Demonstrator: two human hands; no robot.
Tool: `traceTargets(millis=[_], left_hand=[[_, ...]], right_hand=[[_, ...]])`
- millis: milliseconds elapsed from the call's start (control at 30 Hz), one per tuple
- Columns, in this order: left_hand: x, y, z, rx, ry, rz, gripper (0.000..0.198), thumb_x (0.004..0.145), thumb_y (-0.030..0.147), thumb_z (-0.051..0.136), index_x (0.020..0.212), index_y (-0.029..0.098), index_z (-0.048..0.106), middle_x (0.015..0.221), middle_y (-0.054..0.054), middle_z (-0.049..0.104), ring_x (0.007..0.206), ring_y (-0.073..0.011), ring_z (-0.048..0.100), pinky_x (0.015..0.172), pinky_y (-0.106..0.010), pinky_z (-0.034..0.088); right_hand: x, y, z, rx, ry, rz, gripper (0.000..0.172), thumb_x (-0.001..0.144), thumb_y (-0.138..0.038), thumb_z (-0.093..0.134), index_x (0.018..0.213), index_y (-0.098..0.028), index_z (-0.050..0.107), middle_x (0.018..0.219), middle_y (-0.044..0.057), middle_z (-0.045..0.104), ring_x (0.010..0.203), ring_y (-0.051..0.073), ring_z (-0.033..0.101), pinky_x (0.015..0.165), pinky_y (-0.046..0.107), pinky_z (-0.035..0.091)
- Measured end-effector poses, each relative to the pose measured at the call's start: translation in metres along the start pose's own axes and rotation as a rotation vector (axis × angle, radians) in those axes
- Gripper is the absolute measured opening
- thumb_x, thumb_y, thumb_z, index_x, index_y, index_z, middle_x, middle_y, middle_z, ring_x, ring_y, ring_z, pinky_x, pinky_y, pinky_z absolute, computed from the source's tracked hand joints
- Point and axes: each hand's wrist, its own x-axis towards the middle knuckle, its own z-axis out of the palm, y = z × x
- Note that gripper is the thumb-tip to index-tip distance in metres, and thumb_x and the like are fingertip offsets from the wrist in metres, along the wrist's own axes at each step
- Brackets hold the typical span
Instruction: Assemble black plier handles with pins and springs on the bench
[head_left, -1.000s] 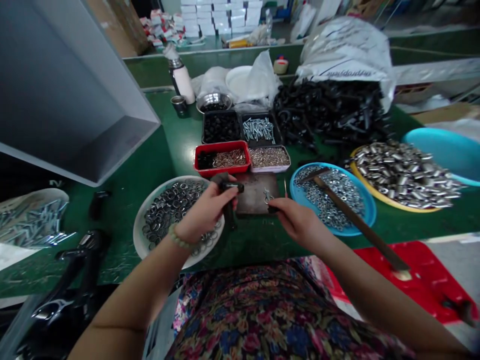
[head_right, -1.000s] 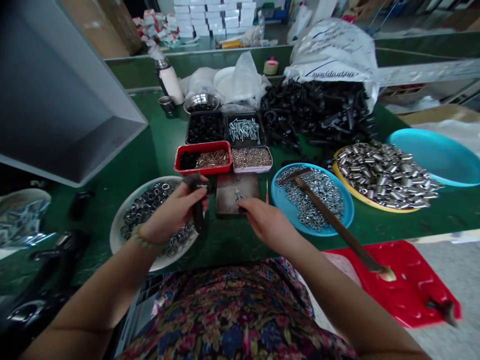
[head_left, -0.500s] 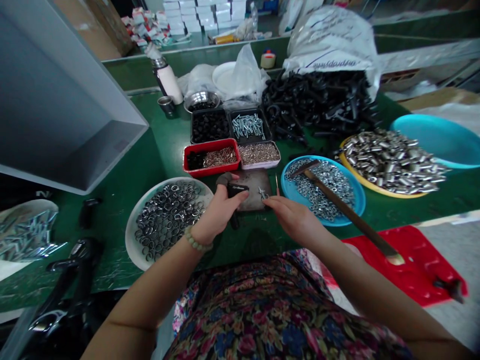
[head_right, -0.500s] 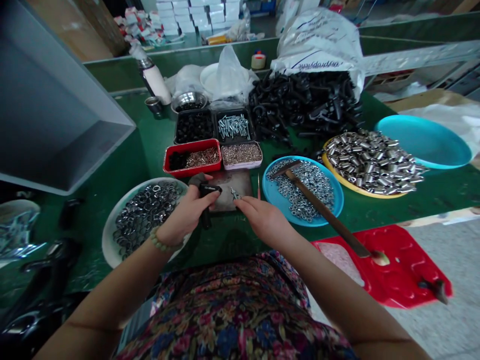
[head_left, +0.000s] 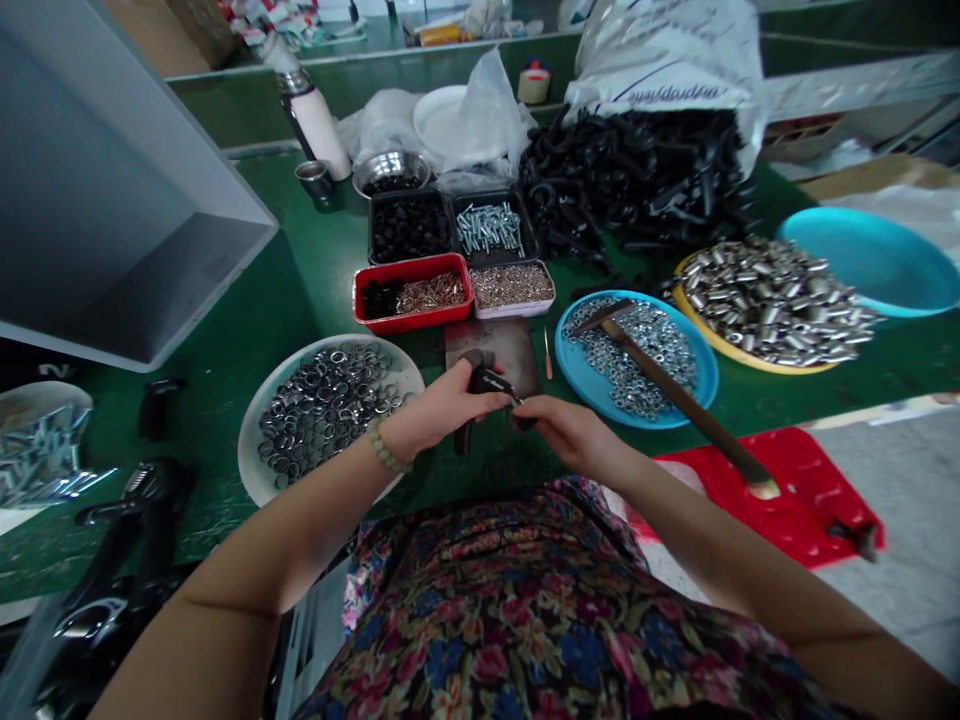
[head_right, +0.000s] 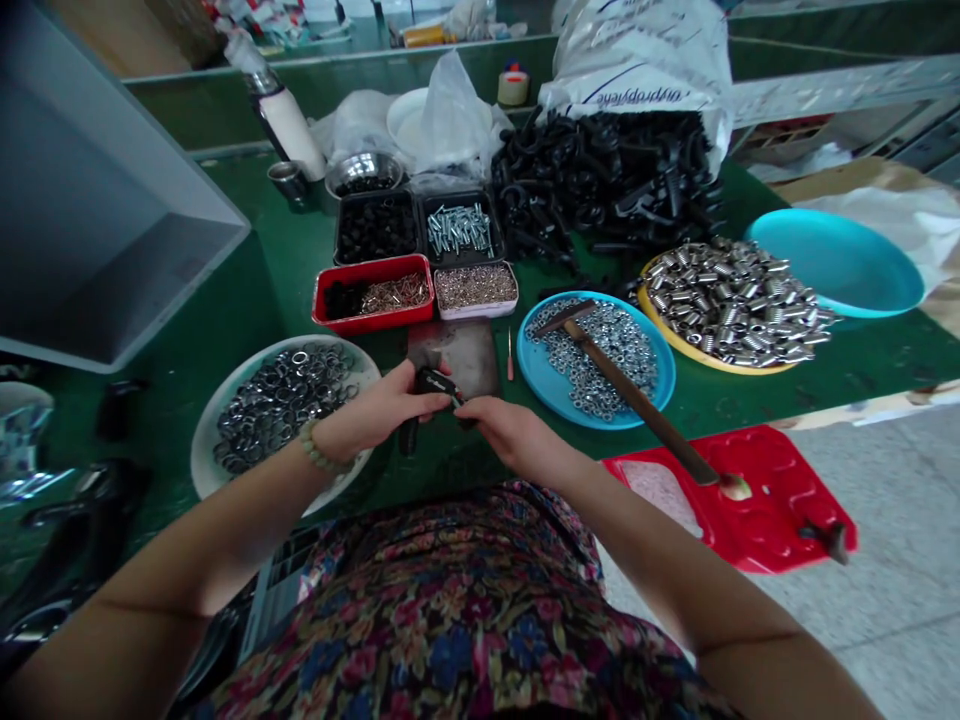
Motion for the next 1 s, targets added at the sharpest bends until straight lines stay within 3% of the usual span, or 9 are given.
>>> traceTargets(millis=[133, 233, 300, 400, 533, 700, 900, 1000], left_hand=[[-0.005, -0.003, -0.003, 0.075, -0.102, 0.107, 0.043, 0.075, 0.027, 0.072, 0.110, 0.016, 0.050, 0.087, 0.000, 0.059, 0.071, -0.0090, 0.055, 0.067, -0.024, 0.045], [-0.008, -0.005, -0.001, 0.124, -0.166, 0.171, 0.048, 0.070, 0.028, 0.077, 0.109, 0.016, 0.051, 0.098, -0.004, 0.064, 0.086, -0.0148, 0.060, 0.081, -0.030, 0.047], [-0.008, -0.008, 0.003, 0.144, -0.128, 0.192, 0.050, 0.066, 0.028, 0.080, 0.107, 0.016, 0.053, 0.098, -0.004, 0.065, 0.089, -0.0168, 0.062, 0.084, -0.032, 0.048], [-0.007, -0.015, 0.009, 0.021, -0.019, 0.198, 0.049, 0.067, 0.029, 0.079, 0.106, 0.017, 0.053, 0.090, -0.001, 0.066, 0.080, -0.0147, 0.063, 0.079, -0.030, 0.049], [-0.008, -0.021, 0.014, -0.206, 0.016, 0.212, 0.044, 0.076, 0.032, 0.071, 0.111, 0.018, 0.049, 0.086, 0.001, 0.066, 0.064, -0.0100, 0.062, 0.069, -0.027, 0.051], [-0.014, -0.018, 0.009, -0.207, -0.018, 0.194, 0.064, 0.068, 0.020, 0.078, 0.123, 0.019, 0.044, 0.089, 0.000, 0.067, 0.076, -0.0129, 0.065, 0.076, -0.028, 0.052], [-0.013, -0.019, 0.006, -0.247, 0.057, 0.230, 0.054, 0.076, 0.032, 0.071, 0.122, 0.016, 0.046, 0.073, 0.004, 0.060, 0.060, -0.0090, 0.057, 0.063, -0.023, 0.049], [-0.013, -0.021, 0.005, -0.164, 0.069, 0.259, 0.059, 0.078, 0.034, 0.069, 0.128, 0.018, 0.043, 0.091, -0.001, 0.061, 0.073, -0.0105, 0.059, 0.070, -0.025, 0.050]], right_hand=[[0.003, -0.001, 0.000, 0.485, -0.032, 0.168, 0.013, 0.094, -0.025, 0.052, 0.106, -0.021, 0.051, 0.088, 0.001, 0.069, 0.079, 0.013, 0.070, 0.075, 0.030, 0.058], [0.009, 0.000, 0.002, 0.808, -0.086, 0.244, 0.029, 0.088, -0.031, 0.064, 0.107, -0.022, 0.043, 0.088, 0.000, 0.070, 0.071, 0.012, 0.070, 0.066, 0.027, 0.059], [0.011, 0.000, 0.002, 0.903, -0.100, 0.290, 0.038, 0.084, -0.034, 0.069, 0.107, -0.023, 0.040, 0.086, -0.001, 0.071, 0.066, 0.012, 0.070, 0.063, 0.025, 0.058], [0.014, -0.003, 0.004, 0.930, -0.055, 0.328, 0.040, 0.081, -0.035, 0.071, 0.104, -0.023, 0.041, 0.081, -0.002, 0.071, 0.065, 0.012, 0.070, 0.062, 0.024, 0.058], [0.017, -0.008, 0.011, 0.912, 0.003, 0.305, 0.038, 0.082, -0.033, 0.071, 0.102, -0.022, 0.041, 0.082, -0.001, 0.071, 0.070, 0.013, 0.071, 0.064, 0.025, 0.059], [0.022, -0.010, 0.016, 0.977, 0.005, 0.344, 0.043, 0.080, -0.034, 0.073, 0.104, -0.023, 0.040, 0.078, -0.001, 0.072, 0.062, 0.012, 0.070, 0.060, 0.023, 0.057], [0.035, -0.017, 0.022, 0.949, 0.000, 0.399, 0.044, 0.080, -0.037, 0.072, 0.105, -0.023, 0.038, 0.075, 0.000, 0.071, 0.060, 0.014, 0.070, 0.057, 0.024, 0.056], [0.038, -0.019, 0.031, 0.958, 0.039, 0.431, 0.052, 0.076, -0.041, 0.075, 0.108, -0.025, 0.038, 0.076, -0.001, 0.071, 0.060, 0.014, 0.069, 0.057, 0.024, 0.055]])
